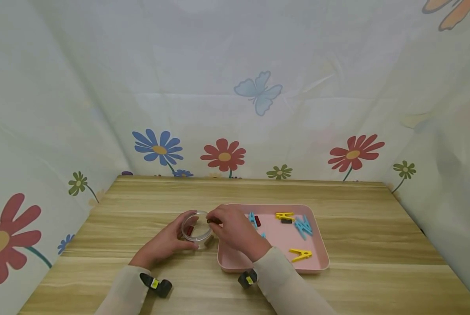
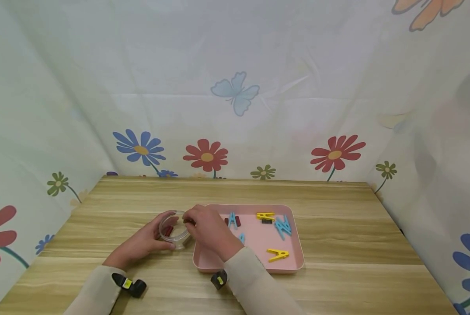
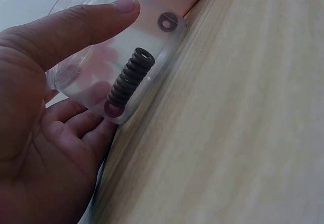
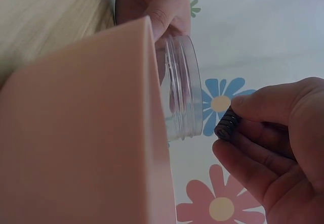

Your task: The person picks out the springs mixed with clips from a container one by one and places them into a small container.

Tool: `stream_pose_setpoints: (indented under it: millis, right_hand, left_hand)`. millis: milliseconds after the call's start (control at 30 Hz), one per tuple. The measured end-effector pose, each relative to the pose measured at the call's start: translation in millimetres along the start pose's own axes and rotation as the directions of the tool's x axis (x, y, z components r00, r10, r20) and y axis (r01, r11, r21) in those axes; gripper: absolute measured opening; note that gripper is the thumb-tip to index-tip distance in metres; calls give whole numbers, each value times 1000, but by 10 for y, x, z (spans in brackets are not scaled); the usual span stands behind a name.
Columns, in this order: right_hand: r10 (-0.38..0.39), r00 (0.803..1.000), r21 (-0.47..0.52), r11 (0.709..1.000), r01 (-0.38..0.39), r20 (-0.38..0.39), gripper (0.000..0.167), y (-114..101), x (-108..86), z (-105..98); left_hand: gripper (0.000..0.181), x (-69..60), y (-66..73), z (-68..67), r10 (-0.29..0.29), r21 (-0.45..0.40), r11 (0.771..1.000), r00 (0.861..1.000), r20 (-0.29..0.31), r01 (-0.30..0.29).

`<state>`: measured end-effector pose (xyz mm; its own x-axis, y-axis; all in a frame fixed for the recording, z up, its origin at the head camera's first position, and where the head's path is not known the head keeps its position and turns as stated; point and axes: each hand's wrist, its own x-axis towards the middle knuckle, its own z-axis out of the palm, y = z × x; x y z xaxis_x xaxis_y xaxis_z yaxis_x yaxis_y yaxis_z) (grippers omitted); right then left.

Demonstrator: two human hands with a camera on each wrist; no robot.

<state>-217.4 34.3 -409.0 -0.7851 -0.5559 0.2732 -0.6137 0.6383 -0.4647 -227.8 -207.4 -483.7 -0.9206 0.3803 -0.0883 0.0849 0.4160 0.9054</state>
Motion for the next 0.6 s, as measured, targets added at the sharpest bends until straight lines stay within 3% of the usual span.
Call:
stream_pose_setpoints:
  millis: [600]
  right_hand:
    - [-76, 997, -64, 995, 76, 10, 18, -3, 6, 75]
  left_hand:
    - [92, 13, -15, 11, -3, -6, 1000, 1000, 7, 3]
